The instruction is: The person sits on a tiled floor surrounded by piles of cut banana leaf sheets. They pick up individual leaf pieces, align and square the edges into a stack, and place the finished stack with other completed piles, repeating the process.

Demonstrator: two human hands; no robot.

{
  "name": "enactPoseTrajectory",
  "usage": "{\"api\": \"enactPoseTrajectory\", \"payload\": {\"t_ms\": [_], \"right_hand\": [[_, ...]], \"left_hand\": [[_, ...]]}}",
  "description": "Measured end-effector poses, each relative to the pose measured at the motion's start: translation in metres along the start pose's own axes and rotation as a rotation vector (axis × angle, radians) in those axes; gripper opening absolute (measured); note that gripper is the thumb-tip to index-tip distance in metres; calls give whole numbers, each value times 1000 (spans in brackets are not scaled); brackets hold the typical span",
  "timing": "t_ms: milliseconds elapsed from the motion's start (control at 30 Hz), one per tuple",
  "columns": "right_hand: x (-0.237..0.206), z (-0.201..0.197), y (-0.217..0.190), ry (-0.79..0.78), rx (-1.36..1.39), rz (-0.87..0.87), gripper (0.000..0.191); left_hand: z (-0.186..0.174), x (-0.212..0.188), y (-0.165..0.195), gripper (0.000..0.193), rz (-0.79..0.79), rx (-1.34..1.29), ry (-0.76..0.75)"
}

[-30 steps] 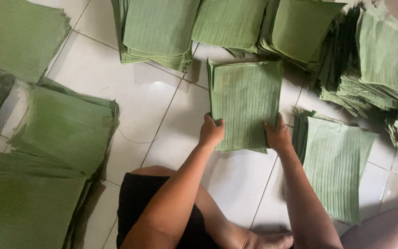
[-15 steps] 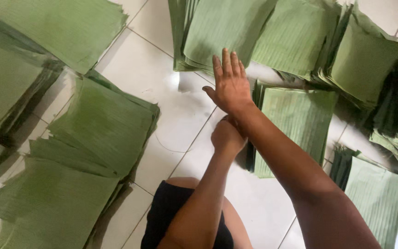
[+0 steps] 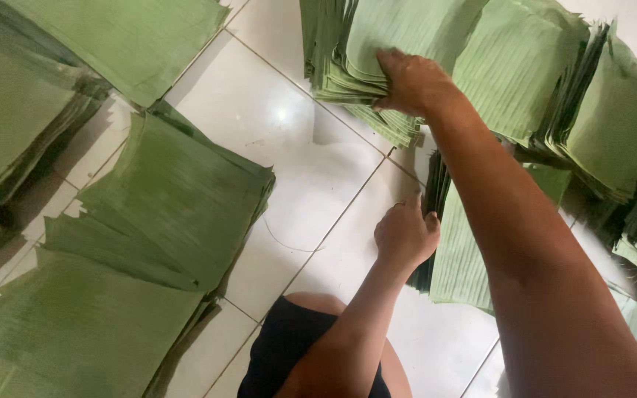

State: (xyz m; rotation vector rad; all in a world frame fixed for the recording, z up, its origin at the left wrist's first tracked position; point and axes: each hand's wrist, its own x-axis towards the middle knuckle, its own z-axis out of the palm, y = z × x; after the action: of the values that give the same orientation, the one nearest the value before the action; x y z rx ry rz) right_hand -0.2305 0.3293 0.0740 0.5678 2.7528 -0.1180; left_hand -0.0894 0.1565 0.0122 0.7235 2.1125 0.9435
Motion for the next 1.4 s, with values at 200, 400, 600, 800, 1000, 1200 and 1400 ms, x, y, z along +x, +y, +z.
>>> {"api": "enactPoseTrajectory", "payload": {"t_ms": [200, 400, 600, 800, 1000, 1200, 1400], "right_hand": [[-14, -1, 21, 164, 85, 82, 69], [-56, 5, 66, 594, 263, 25, 56], [-204, -5, 46, 760, 1075, -174, 44], [-372, -3, 9, 773, 1666, 276, 42], [-531, 48, -14, 904, 2044, 160, 60], [-630, 204, -9, 1170, 1821, 340, 53], [-695, 275, 44, 1225, 1601, 98, 46]], "left_hand": [[-6, -5, -4, 63, -19, -93, 66], [-9, -8, -4, 76, 222, -229, 387], [-18, -31, 15, 110, 558, -148, 655], [-25, -102, 46, 97, 970, -4, 825], [-34, -215, 72, 37, 1269, 221, 613], [-15, -315, 77, 42, 1194, -128, 127], [69, -328, 55, 40, 903, -518, -200]]}}
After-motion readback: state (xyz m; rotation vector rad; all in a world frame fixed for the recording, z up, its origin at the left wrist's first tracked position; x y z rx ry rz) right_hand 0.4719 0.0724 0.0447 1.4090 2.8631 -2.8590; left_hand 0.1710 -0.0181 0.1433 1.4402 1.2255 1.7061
